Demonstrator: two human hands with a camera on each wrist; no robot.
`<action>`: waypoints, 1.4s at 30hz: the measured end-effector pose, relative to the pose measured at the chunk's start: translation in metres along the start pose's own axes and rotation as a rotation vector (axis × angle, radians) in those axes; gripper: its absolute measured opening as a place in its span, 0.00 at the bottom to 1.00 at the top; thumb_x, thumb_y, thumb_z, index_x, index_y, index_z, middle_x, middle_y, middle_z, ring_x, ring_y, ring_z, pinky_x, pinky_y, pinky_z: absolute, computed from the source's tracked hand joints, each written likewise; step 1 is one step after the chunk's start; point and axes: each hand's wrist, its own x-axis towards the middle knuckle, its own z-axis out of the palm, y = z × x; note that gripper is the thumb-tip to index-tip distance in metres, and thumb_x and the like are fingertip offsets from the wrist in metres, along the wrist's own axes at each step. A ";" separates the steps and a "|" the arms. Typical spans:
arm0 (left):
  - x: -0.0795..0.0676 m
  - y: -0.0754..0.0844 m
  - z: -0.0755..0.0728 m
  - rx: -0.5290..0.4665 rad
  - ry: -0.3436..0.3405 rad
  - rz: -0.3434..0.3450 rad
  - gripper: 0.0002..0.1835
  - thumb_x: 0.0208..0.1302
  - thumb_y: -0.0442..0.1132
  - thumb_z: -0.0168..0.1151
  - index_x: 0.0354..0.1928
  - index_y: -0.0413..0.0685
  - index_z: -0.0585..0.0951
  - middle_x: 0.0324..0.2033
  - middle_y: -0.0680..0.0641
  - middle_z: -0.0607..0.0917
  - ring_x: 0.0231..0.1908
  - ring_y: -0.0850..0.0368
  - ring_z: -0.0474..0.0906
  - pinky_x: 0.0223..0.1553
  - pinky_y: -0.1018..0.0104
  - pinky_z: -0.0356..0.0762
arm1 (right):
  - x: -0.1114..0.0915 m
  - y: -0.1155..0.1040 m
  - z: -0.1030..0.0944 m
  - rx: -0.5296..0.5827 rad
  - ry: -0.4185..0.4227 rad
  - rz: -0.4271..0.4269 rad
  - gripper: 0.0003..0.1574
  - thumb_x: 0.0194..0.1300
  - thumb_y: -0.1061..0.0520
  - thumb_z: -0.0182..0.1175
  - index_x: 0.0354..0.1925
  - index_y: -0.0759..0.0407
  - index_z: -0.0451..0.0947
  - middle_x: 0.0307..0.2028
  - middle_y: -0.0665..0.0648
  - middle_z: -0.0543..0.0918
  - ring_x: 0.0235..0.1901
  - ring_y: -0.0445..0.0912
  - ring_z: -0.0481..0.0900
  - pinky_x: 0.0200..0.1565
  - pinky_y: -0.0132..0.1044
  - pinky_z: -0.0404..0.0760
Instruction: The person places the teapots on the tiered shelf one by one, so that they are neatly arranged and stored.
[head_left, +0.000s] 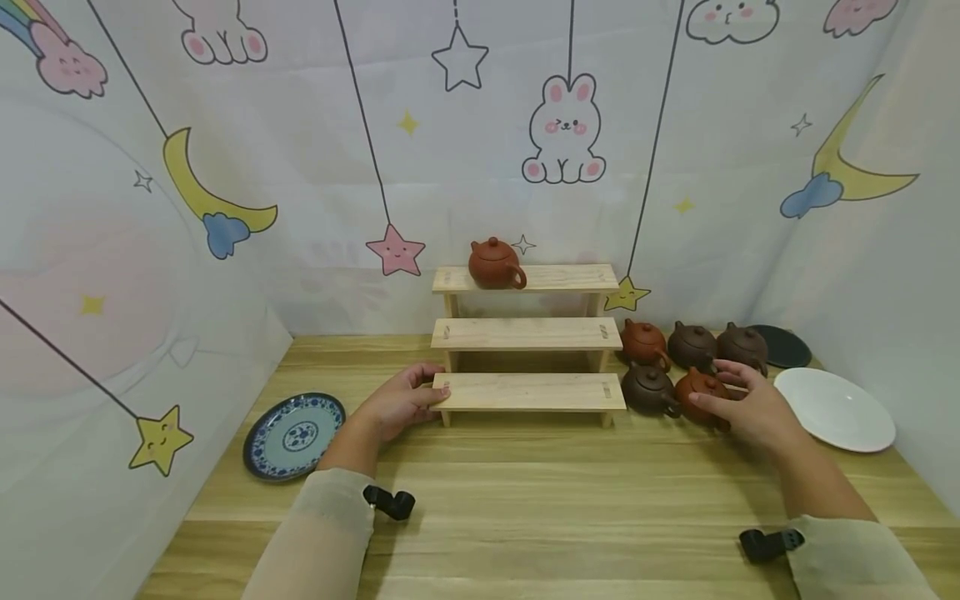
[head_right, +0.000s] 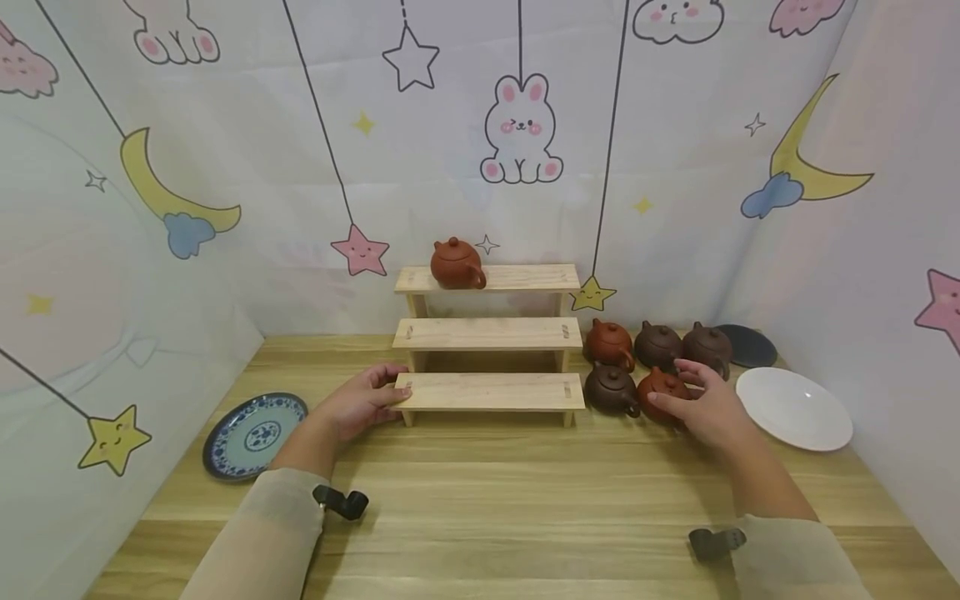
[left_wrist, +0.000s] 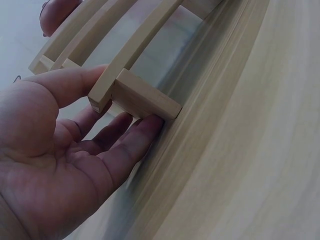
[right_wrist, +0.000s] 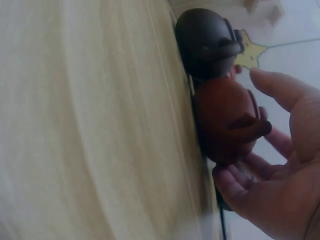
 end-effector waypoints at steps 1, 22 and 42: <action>0.000 0.000 0.000 0.000 -0.004 0.001 0.35 0.78 0.39 0.64 0.80 0.42 0.63 0.76 0.37 0.66 0.64 0.46 0.79 0.65 0.48 0.83 | 0.000 0.001 0.000 -0.014 -0.006 0.002 0.64 0.73 0.33 0.67 0.84 0.67 0.49 0.78 0.80 0.58 0.74 0.77 0.64 0.65 0.67 0.79; -0.001 -0.001 0.000 -0.002 0.002 -0.003 0.35 0.78 0.38 0.64 0.80 0.42 0.63 0.78 0.37 0.65 0.65 0.45 0.78 0.66 0.47 0.83 | -0.001 0.006 0.000 -0.054 -0.044 0.007 0.63 0.70 0.39 0.72 0.83 0.70 0.53 0.73 0.83 0.67 0.71 0.76 0.70 0.51 0.40 0.83; 0.000 0.000 0.000 -0.002 0.004 -0.004 0.34 0.77 0.38 0.64 0.79 0.42 0.63 0.77 0.37 0.66 0.66 0.44 0.77 0.65 0.48 0.83 | -0.007 -0.011 -0.014 -0.004 0.013 0.030 0.67 0.69 0.32 0.70 0.86 0.60 0.48 0.78 0.78 0.61 0.74 0.74 0.65 0.51 0.35 0.83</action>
